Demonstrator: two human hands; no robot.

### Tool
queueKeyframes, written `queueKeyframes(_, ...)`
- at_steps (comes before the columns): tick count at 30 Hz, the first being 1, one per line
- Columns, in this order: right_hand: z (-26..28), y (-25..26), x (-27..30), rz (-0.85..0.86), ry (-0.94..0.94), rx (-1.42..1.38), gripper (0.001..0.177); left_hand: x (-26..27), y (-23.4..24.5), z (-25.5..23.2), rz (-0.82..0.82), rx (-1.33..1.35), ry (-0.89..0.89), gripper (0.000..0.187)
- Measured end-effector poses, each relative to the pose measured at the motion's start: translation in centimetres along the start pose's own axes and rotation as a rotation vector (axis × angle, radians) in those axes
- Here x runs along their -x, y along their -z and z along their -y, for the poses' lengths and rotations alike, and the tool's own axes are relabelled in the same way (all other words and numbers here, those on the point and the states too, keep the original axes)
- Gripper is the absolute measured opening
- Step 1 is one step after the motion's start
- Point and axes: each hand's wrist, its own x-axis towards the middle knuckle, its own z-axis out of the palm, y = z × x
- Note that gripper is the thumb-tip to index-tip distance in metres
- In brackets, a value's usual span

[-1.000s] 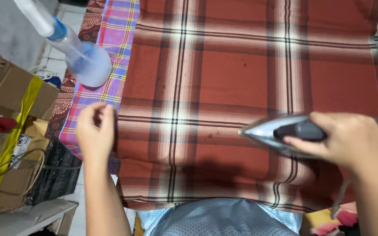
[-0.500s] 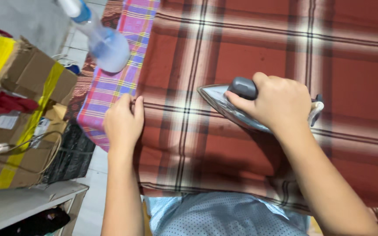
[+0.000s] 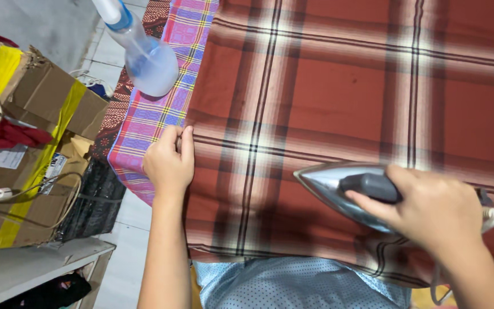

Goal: The person irons a plaid cloth on a table, repeatedly spraying it with water and smoothing it with an iron. The cloth is adjusted and repositioned several times during the process.

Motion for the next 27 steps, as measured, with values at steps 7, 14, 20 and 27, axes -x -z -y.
queueKeyframes(7,3.8,-0.8,-2.1,-0.157,0.009,-0.007,0.06,0.0,0.0,-0.2,-0.027,0.012,-0.009,0.023)
queueKeyframes(14,8.7,-2.7,-9.2,-0.322,0.177,-0.151,0.059,0.0,0.0,-0.4,-0.036,0.026,0.011,0.024)
queueKeyframes(20,8.0,-2.2,-9.0,-0.161,0.189,-0.167,0.062,0.0,-0.1,-0.5,-0.033,0.006,0.022,0.025)
queueKeyframes(27,3.8,-0.7,-2.7,-0.114,0.119,-0.09,0.062,0.1,-0.1,-0.2,-0.046,0.016,-0.008,0.025)
